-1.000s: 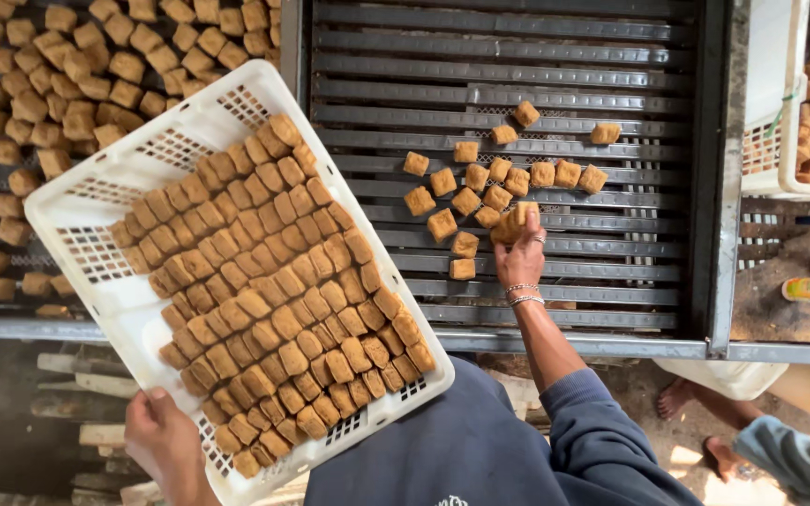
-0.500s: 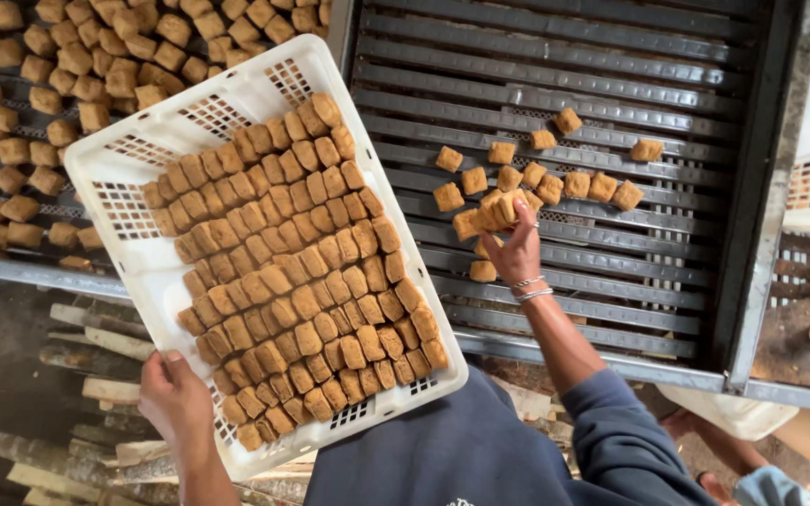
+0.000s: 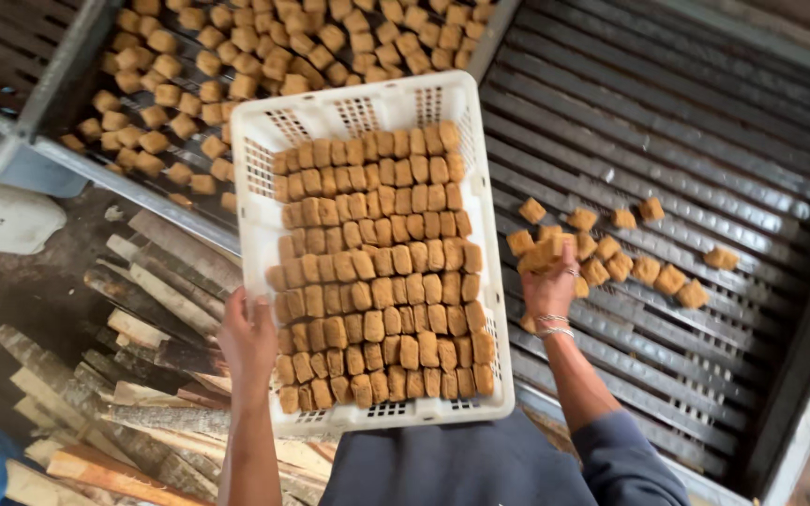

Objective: The person picks small brown food items from a metal conveyor belt and places them into a white plastic basket. They continue transferring items from the belt to the basket, arranging them in rows as they fill the container.

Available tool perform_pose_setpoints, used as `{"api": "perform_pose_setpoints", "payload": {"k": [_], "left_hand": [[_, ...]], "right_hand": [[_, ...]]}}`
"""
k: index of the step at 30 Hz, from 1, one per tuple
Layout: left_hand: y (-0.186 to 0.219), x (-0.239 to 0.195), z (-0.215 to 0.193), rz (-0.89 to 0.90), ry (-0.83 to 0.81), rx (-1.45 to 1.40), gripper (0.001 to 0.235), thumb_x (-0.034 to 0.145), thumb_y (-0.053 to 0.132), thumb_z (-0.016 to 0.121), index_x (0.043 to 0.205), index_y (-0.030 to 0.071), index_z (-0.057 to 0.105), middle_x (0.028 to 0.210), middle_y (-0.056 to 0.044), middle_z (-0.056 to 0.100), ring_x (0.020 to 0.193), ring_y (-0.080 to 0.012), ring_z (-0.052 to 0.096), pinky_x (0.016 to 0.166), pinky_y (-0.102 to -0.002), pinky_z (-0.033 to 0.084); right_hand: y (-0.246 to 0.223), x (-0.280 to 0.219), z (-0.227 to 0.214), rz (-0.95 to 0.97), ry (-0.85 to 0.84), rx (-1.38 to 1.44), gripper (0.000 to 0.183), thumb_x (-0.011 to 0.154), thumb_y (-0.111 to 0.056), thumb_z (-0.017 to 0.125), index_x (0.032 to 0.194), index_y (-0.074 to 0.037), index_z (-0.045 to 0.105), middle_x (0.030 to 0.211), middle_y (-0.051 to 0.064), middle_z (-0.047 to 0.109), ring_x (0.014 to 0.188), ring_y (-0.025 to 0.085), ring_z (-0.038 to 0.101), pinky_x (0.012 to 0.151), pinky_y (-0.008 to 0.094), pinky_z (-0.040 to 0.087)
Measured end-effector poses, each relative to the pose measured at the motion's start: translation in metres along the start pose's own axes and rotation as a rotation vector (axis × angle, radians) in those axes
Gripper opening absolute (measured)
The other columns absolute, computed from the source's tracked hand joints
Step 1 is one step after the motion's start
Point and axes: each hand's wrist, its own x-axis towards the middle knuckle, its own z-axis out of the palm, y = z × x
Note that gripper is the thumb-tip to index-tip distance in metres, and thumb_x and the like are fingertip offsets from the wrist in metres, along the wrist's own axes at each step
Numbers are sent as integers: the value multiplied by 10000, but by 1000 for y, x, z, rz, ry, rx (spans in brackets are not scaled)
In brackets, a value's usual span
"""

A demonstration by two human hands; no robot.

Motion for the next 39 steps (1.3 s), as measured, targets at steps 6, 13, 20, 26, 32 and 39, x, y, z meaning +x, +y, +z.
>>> {"api": "perform_pose_setpoints", "payload": {"k": [6, 13, 20, 26, 32, 39], "left_hand": [[47, 14, 5, 403, 119, 55, 367, 1032, 205, 561, 1272, -69, 609, 1339, -323, 600, 1297, -412, 517, 1070, -531, 425], [146, 42, 67, 558, -116, -106, 283, 1024, 164, 562, 1227, 30, 707, 1267, -193, 703, 1155, -309, 672, 1008, -433, 554], [180, 41, 102, 337, -546, 209, 229, 1015, 160, 548, 1035, -7, 703, 927, -188, 732, 749, -296, 710, 636, -383, 558], [152, 51, 112, 160, -699, 80, 258, 980, 181, 521, 1084, 20, 693, 849, -202, 737, 719, -342, 719, 679, -449, 585], [137, 43, 113, 386, -536, 193, 285, 963, 267, 575, 1095, 49, 703, 927, -218, 739, 855, -404, 705, 772, -511, 545], [129, 28, 123, 379, -448, 239, 326, 1013, 295, 500, 1156, 72, 692, 1075, -195, 727, 979, -400, 685, 833, -515, 547]], "right_hand": [[-102, 97, -75, -320, -13, 622, 844, 1002, -222, 810, 1531, -33, 180, 1423, 242, 445, 1205, 298, 651, 951, 380, 638], [-288, 183, -65, -656, -1212, -505, 679, 969, -216, 662, 1574, -205, 355, 951, 71, 659, 616, 163, 651, 539, 281, 565], [-295, 164, -29, -742, -1382, -822, 282, 1035, -330, 591, 1188, -105, 665, 761, 69, 647, 594, 161, 594, 550, 326, 518], [-270, 192, -11, -804, -1284, -318, 497, 935, -156, 579, 1418, -76, 495, 631, 146, 652, 593, 299, 650, 559, 422, 522], [-261, 169, 2, -845, -1316, -332, 290, 860, -145, 623, 1113, -51, 727, 896, 180, 728, 843, 355, 694, 777, 479, 557], [-173, 160, -66, -92, -345, 623, 387, 805, 15, 630, 1173, -61, 722, 1417, 86, 618, 795, 260, 611, 566, 361, 491]]}}
